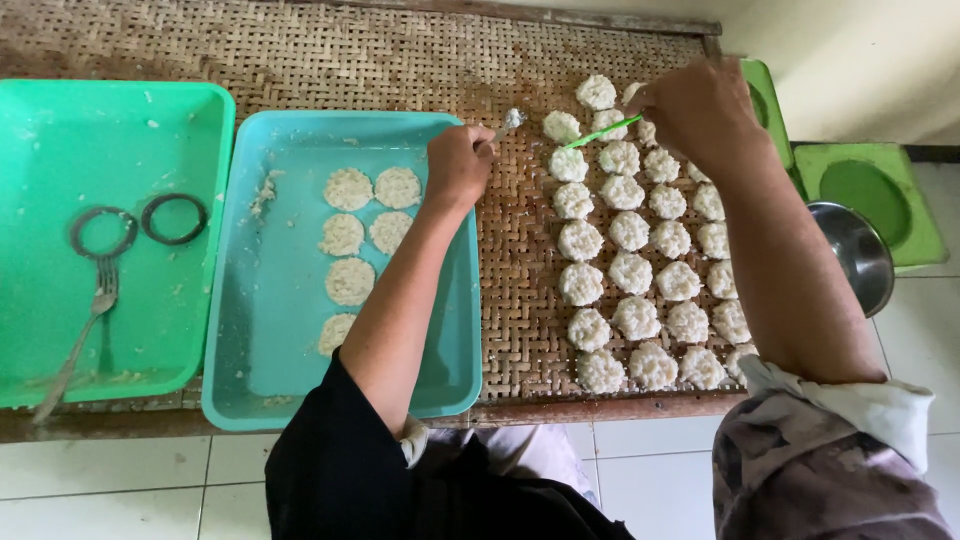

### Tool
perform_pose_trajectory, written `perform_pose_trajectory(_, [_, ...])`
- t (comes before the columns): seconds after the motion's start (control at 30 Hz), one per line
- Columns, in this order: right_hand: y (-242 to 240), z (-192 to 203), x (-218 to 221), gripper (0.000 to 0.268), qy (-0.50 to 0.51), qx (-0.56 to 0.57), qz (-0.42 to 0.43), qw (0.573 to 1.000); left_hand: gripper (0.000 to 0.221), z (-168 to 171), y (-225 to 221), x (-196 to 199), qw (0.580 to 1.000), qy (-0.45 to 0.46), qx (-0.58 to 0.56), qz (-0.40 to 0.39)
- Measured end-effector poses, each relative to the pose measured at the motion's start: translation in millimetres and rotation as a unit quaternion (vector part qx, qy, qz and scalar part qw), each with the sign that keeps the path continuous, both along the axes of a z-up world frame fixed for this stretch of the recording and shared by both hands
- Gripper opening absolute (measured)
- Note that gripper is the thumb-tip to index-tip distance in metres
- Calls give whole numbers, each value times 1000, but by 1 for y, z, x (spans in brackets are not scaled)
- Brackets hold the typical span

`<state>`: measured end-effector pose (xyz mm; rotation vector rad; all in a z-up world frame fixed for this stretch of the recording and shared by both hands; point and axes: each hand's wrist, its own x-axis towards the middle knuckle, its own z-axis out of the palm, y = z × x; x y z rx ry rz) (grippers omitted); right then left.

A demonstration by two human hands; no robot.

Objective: Arranging and transferring small round dough pieces from a tray to a woven mat using a fork and spatula

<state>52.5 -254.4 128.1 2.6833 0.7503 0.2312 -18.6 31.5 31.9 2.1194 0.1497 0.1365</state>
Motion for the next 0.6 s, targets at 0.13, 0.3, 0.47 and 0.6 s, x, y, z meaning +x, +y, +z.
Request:
perform_pose_trajectory(0.13, [6,-4,0,23,26,98,-1,995,24,3,-3,-1,1000,17,12,-7])
perform_pose_trajectory(0.3, [-9,-1,1,21,-31,43,25,998,25,-4,-2,2,1000,-12,10,-14])
perform_pose_trajectory(0.47, [-15,-18,14,30,-53,6,28,998,25,-3,-3,1,1000,-9,16,-13])
perform_pose_trajectory(0.6, [-13,14,-10,24,52,104,-40,992,24,-5,3,5,999,-22,37,-21])
